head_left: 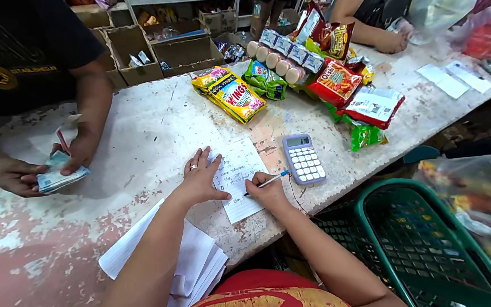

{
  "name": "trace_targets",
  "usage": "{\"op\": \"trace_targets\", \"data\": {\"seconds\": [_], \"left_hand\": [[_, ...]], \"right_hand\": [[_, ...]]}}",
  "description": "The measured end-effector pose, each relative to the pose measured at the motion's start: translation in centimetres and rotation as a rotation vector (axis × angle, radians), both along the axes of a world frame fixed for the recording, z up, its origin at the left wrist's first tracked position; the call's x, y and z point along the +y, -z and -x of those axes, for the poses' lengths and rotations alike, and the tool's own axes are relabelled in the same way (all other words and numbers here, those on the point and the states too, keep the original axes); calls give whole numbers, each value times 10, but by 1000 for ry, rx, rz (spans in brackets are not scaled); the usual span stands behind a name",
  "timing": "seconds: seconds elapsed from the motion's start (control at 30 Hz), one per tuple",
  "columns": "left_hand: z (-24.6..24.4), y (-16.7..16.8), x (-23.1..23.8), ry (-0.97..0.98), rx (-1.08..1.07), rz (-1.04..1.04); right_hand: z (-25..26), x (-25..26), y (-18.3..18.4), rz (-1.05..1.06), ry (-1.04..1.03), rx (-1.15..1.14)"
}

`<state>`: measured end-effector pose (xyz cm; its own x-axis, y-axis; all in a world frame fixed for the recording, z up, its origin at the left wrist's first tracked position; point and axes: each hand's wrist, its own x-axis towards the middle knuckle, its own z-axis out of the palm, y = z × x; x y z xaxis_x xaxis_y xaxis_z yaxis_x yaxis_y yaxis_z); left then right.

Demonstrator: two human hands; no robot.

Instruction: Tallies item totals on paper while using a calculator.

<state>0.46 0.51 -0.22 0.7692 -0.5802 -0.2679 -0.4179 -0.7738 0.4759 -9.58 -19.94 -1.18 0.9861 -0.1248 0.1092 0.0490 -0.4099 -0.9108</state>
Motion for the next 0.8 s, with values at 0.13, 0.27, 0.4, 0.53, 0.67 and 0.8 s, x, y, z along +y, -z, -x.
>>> {"op": "trace_targets", "data": {"seconds": [0.13, 0.27, 0.4, 0.53, 0.67, 0.8], "left_hand": [[0, -2, -1, -4, 16, -20], [0, 1, 1, -1, -8, 39], [0, 1, 1, -1, -2, 36], [0, 1, 1, -4, 10, 25], [0, 0, 1, 2, 3, 17], [-1, 0, 1, 0, 4, 7]], "right_hand": [[2, -1, -2, 58, -33, 6], [0, -4, -4, -18, 6, 43], [1, -4, -1, 10, 0, 24], [2, -2, -2, 24, 23, 18], [2, -3, -2, 13, 37, 18], [2, -3, -2, 33, 32, 9]]}}
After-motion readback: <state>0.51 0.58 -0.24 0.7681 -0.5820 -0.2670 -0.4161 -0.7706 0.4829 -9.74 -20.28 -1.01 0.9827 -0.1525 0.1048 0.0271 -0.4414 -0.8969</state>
